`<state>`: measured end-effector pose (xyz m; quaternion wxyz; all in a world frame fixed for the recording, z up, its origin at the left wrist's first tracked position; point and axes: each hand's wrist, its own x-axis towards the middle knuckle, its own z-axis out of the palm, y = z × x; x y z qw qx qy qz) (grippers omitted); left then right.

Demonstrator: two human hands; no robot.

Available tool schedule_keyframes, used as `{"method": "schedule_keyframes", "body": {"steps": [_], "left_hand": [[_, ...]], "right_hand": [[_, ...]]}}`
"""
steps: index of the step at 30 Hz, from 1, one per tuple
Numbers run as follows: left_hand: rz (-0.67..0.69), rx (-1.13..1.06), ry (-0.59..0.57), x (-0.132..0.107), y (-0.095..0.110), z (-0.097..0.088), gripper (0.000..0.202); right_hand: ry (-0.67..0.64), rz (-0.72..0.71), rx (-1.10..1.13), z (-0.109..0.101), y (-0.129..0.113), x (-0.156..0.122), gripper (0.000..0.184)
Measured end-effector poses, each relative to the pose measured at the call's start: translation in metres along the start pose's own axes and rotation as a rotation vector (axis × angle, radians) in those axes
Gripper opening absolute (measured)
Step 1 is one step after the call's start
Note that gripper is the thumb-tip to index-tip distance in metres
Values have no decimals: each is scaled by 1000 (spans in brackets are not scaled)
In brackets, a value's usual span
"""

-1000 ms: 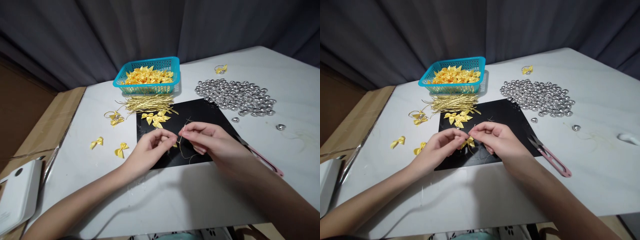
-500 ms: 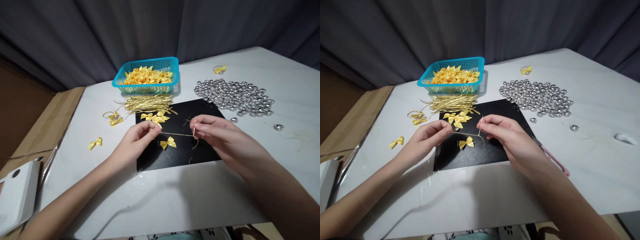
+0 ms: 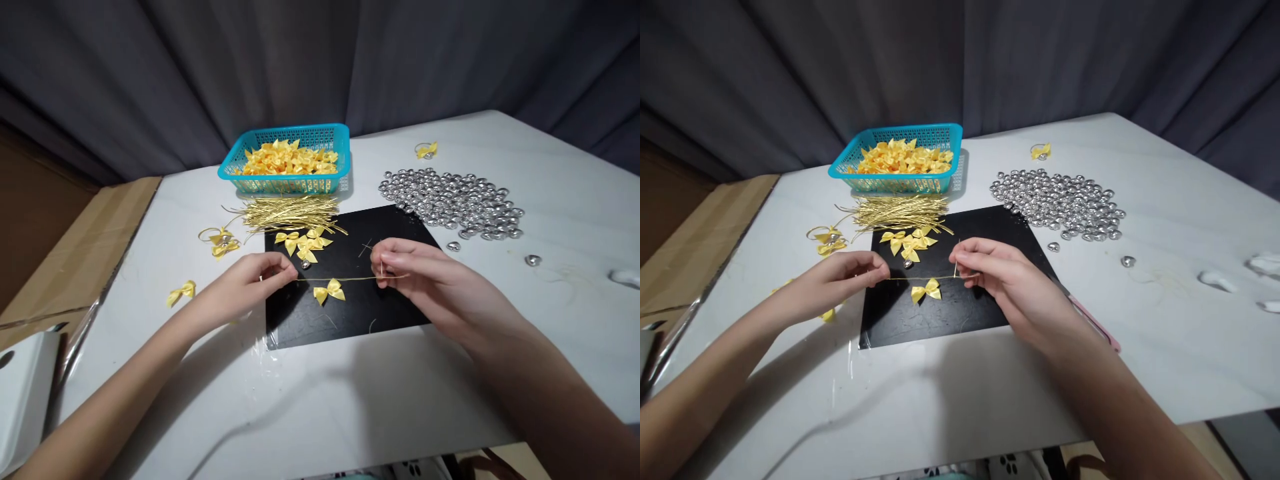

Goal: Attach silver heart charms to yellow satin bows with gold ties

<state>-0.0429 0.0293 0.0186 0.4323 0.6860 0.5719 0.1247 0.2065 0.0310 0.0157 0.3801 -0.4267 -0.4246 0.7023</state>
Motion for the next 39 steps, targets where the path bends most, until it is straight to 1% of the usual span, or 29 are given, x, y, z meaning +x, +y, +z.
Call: {"method": "schedule_keyframes", "body": {"steps": [5, 13, 31, 39], "left_hand": [[-33, 80, -29, 1, -3, -1, 36], [-89, 204, -26, 0, -4, -3, 38], [-71, 252, -45, 0, -4, -3, 36], [-85, 250, -51, 0, -7, -3, 38]], "right_hand": [[-12, -9, 13, -1, -2, -2, 9], [-32, -22, 70, -3, -1, 0, 9], [-11, 11, 54, 0, -5, -2, 11], [-11, -10, 22, 0, -3, -1, 11]]}}
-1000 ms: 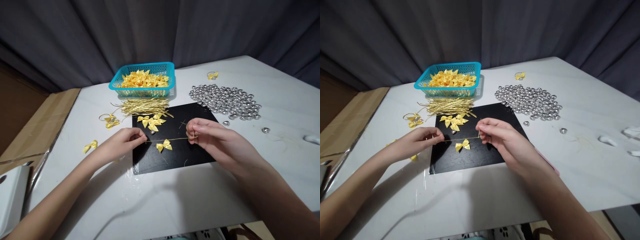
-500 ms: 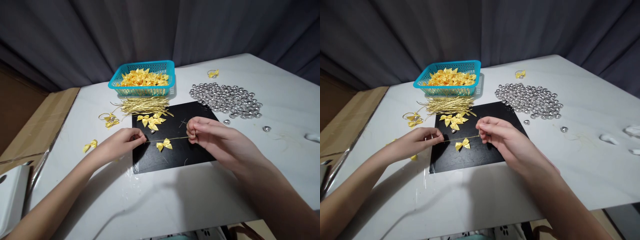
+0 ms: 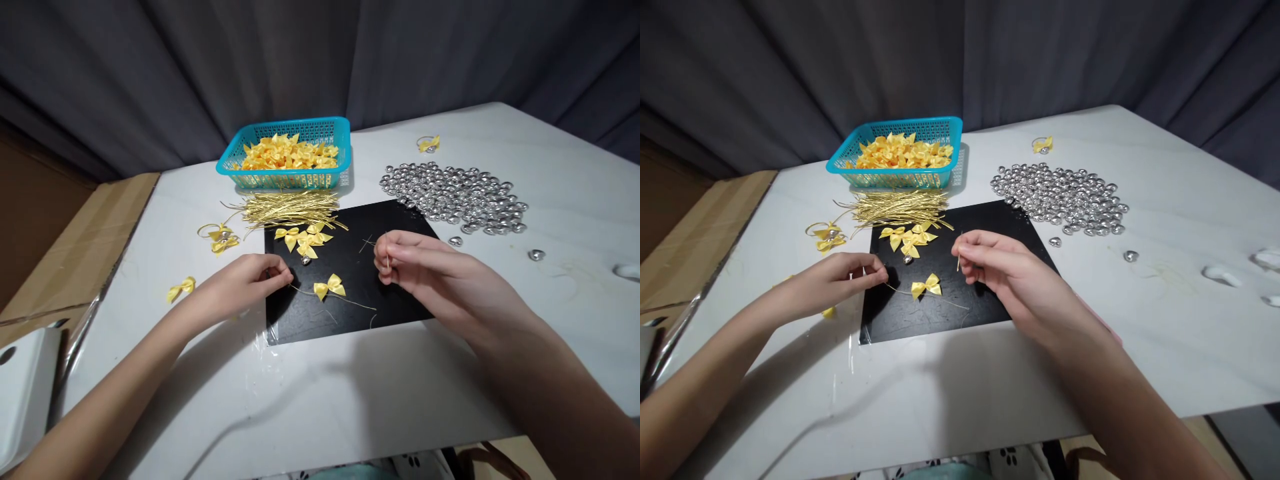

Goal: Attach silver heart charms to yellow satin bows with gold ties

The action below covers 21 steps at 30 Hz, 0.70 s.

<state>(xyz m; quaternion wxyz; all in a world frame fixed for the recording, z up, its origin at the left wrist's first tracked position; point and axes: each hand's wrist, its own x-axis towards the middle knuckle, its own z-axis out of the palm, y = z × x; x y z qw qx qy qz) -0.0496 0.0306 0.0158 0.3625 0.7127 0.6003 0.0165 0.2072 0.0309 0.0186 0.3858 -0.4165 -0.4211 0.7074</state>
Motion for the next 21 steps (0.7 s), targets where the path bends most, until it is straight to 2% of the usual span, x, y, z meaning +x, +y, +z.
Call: {"method": "schedule_keyframes", "body": {"steps": [9, 21], "left_hand": [[20, -66, 17, -3, 3, -2, 37], [69, -411, 20, -12, 21, -1, 31]], "right_hand": [[-5, 12, -22, 2, -1, 0, 12], [-36, 25, -178, 13, 12, 1, 15]]}}
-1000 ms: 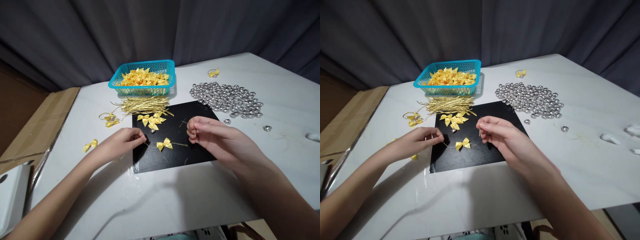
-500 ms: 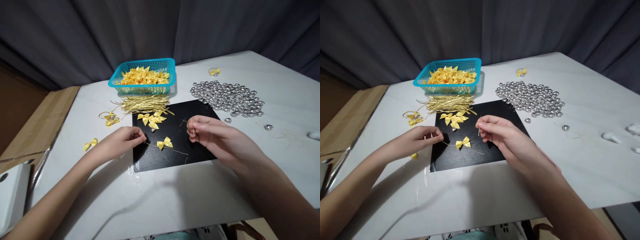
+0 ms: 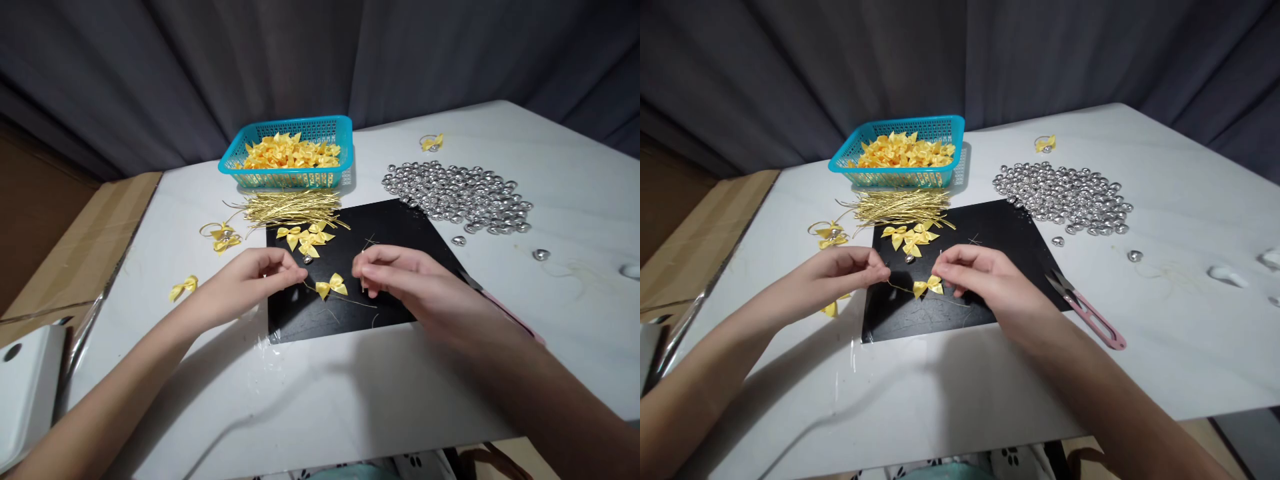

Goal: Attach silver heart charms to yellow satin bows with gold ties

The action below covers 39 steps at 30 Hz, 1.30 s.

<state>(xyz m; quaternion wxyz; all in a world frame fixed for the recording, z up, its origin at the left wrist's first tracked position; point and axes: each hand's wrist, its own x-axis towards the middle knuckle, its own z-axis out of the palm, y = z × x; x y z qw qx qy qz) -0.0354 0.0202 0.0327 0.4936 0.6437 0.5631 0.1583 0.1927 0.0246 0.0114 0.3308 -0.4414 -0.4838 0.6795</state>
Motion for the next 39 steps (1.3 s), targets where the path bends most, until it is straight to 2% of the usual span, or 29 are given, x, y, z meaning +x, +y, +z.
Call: {"method": "schedule_keyframes", "body": {"steps": [5, 8, 10, 15, 20, 24, 28, 36, 39], "left_hand": [[26, -92, 22, -4, 7, 7, 28], [33, -79, 47, -5, 6, 8, 28], [36, -46, 69, -4, 5, 6, 29], [31, 89, 64, -4, 3, -5, 32], [24, 110, 44, -6, 4, -20, 29], [9, 76, 150, -6, 4, -27, 27], [11, -146, 265, -3, 3, -23, 25], [69, -826, 177, 3, 3, -2, 19], [62, -992, 166, 3, 2, 6, 19]], "right_hand": [[-177, 68, -17, 10, 11, 0, 16], [-318, 72, 33, 13, 14, -1, 15], [-366, 92, 78, 14, 14, -1, 16], [-265, 71, 63, 7, 10, 1, 17], [-172, 70, -34, -8, 3, 1, 16], [-129, 81, -97, -17, -4, 1, 18], [-119, 102, -149, -16, -5, 3, 24], [-223, 179, -230, -5, 7, 7, 25], [-260, 215, -254, -3, 6, 6, 27]]}}
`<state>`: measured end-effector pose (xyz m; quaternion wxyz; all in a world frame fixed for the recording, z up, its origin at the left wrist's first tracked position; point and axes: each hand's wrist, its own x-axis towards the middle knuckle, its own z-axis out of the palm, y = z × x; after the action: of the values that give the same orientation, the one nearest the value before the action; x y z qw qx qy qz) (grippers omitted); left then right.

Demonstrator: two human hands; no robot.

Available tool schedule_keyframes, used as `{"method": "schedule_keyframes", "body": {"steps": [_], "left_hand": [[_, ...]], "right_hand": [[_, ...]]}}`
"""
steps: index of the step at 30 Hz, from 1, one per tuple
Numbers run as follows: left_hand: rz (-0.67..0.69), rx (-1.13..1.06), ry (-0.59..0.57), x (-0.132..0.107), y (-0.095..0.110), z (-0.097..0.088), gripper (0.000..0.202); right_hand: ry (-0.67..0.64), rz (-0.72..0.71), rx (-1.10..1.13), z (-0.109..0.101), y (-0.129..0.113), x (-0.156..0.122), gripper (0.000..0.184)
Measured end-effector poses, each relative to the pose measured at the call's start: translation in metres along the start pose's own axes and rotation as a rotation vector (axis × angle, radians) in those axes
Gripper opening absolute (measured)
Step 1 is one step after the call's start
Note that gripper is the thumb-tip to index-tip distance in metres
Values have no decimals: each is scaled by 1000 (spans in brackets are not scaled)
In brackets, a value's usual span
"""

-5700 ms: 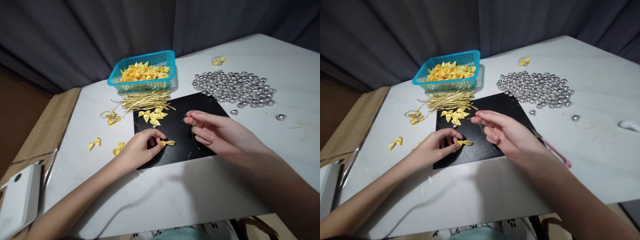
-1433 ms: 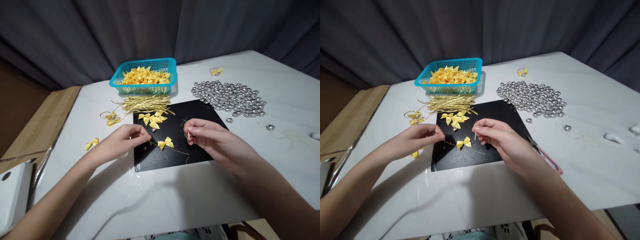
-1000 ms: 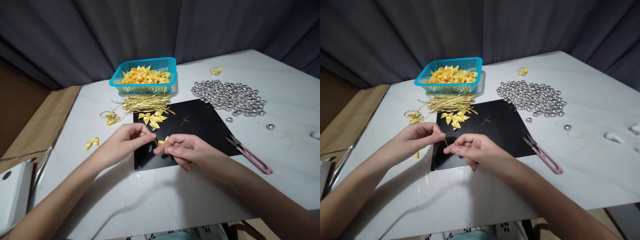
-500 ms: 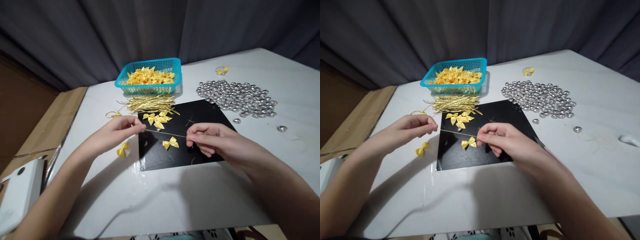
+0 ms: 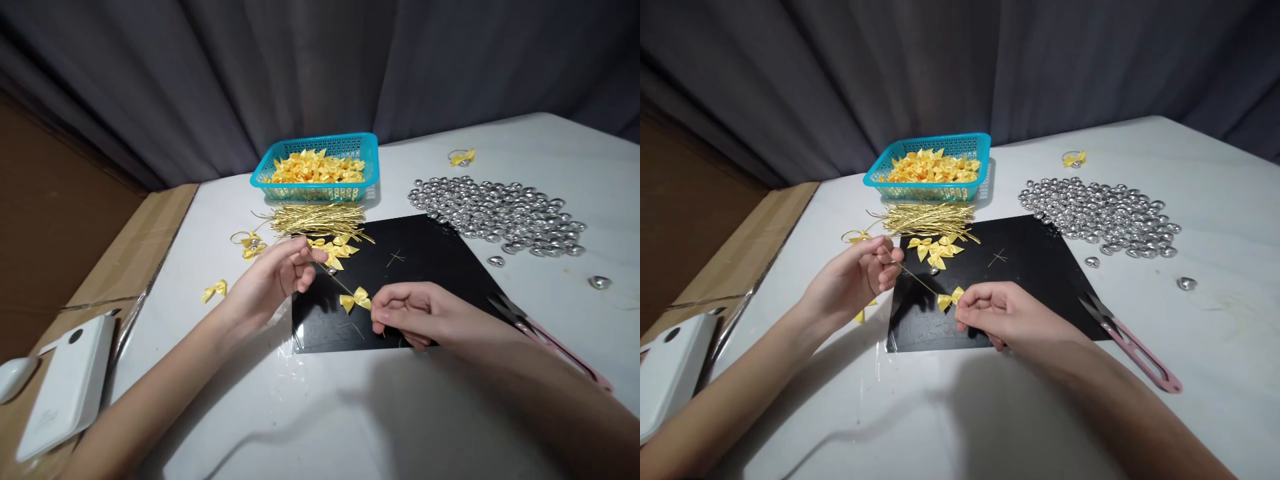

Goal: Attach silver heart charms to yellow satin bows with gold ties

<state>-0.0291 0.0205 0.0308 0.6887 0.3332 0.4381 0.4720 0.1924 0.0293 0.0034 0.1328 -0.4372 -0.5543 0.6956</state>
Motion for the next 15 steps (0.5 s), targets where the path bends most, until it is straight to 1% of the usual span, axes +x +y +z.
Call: {"method": "schedule_keyframes", "body": {"steps": [3, 7, 11, 15], "left_hand": [[5, -51, -27, -1, -9, 2, 19], [76, 59, -36, -1, -18, 2, 8], [129, 133, -26, -2, -21, 1, 14], [174, 170, 13, -1, -22, 0, 14]], "right_hand": [[-48, 49, -36, 2, -2, -1, 26], [-109, 92, -78, 4, -2, -1, 18], [-145, 121, -95, 6, 1, -1, 14], [-166, 108, -96, 5, 4, -2, 14]]}}
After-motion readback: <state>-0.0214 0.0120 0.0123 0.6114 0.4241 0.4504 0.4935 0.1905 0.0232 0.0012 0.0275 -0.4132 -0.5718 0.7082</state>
